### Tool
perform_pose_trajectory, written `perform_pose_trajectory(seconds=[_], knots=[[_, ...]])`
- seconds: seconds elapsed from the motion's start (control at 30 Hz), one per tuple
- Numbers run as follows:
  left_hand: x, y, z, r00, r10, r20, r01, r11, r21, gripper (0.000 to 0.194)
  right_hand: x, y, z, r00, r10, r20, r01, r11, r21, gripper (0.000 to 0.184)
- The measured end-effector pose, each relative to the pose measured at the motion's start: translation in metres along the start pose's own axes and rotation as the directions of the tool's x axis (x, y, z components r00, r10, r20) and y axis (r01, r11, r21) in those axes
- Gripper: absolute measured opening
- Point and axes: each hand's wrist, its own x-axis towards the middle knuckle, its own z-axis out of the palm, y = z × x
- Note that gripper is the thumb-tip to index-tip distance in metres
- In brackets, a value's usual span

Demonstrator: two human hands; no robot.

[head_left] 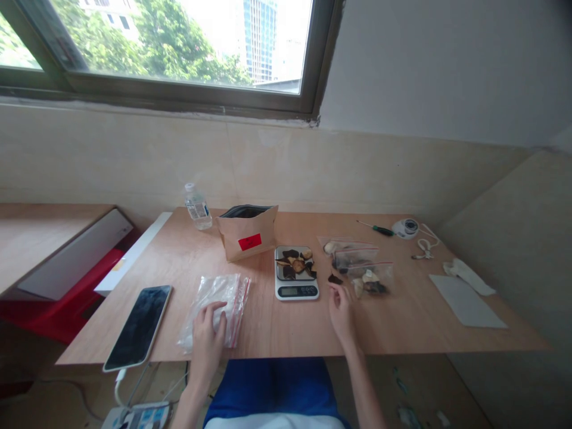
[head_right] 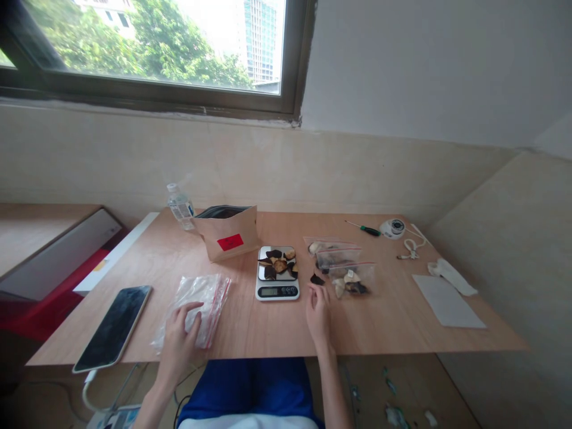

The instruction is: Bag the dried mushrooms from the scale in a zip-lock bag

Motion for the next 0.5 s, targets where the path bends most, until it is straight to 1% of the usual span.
perform_pose_trajectory(seconds=[0.13,0.2,0.33,0.43,0.5], knots=[[0.005,-0.006,0.012,1.000,0.012,-0.018,-0.011,0.997,0.070,0.036,-0.025,-0.003,-0.006,1.000,0.009,0.030,-0.009,1.000,-0.003,0.023],[0.006,-0.010,0.017,1.000,0.012,0.001,-0.012,0.993,0.114,0.038,-0.031,-0.009,-0.007,0.998,0.003,0.063,-0.003,1.000,0.001,0.023],[0.010,-0.016,0.018,0.997,0.023,0.077,-0.035,0.988,0.153,0.034,-0.035,-0.022,-0.006,0.994,0.000,0.107,-0.005,0.999,0.050,0.024],[0.013,-0.015,0.017,0.994,0.012,0.109,-0.026,0.991,0.128,0.029,-0.037,-0.034,-0.001,0.990,-0.009,0.140,-0.005,0.995,0.100,0.024],[0.015,-0.012,0.017,0.992,-0.002,0.127,-0.011,0.995,0.103,0.026,-0.041,-0.045,0.005,0.981,-0.025,0.194,-0.003,0.990,0.143,0.026]])
